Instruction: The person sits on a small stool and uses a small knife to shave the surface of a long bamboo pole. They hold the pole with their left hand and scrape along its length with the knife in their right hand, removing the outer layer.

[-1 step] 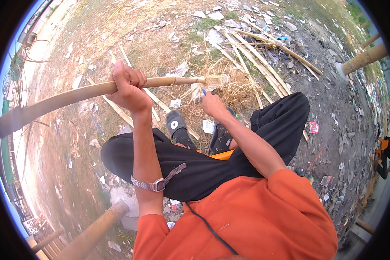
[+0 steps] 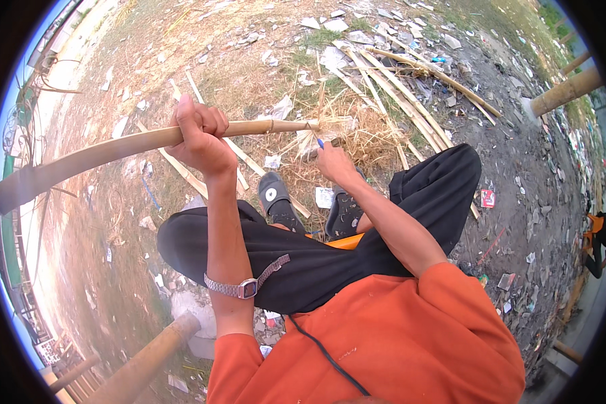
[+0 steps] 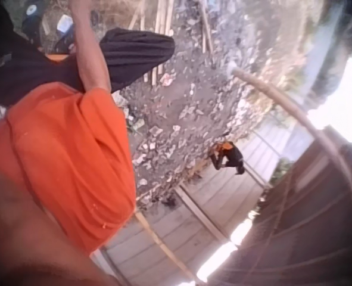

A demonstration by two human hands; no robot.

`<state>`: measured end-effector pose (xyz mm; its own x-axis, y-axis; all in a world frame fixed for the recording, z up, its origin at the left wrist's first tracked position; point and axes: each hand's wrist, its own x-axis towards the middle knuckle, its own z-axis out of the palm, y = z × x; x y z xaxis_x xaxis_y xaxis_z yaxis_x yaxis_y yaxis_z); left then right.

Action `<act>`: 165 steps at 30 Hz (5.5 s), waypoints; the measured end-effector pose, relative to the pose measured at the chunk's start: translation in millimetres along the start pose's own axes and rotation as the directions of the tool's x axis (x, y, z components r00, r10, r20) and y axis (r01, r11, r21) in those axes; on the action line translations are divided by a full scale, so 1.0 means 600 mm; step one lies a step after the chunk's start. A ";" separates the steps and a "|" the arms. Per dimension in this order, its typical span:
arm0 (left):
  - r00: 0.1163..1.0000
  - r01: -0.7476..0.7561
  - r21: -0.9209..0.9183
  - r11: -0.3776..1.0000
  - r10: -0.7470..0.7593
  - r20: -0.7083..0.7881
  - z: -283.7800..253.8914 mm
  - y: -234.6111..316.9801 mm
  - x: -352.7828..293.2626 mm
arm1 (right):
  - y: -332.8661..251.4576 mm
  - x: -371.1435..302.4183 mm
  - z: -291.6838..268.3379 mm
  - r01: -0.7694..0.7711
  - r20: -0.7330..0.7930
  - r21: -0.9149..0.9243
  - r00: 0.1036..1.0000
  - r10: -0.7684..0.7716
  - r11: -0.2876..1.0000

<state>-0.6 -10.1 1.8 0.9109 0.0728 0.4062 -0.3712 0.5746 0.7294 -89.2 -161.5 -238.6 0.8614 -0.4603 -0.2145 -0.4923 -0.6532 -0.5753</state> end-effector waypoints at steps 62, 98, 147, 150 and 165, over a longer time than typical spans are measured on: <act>0.993 0.048 0.133 0.990 -0.062 0.105 0.034 -0.008 0.012 | -0.091 -0.053 -0.099 0.030 -0.060 0.436 0.998 -0.004 0.900; 0.995 0.037 0.121 0.992 -0.049 0.092 0.032 -0.019 0.026 | 0.012 -0.019 0.012 -0.186 -0.020 0.336 0.979 0.204 0.923; 0.995 0.014 0.140 0.990 0.000 -0.100 0.047 0.010 0.025 | 0.145 0.111 0.034 0.263 0.107 -0.619 0.962 -0.252 0.740; 0.992 -0.012 0.135 0.991 0.029 -0.124 0.052 -0.008 0.010 | 0.112 0.135 -0.018 0.284 0.146 -0.840 0.939 -0.311 0.463; 0.988 -0.054 0.098 0.994 0.039 0.150 0.051 0.013 -0.005 | -0.121 -0.075 -0.138 0.069 -0.163 0.489 0.987 0.014 0.870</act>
<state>-11.7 -30.9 22.9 0.8587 -0.0278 0.5118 -0.4354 0.4874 0.7569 -102.9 -143.2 -121.9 0.8229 -0.5609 -0.0908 -0.3079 -0.3058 -0.9010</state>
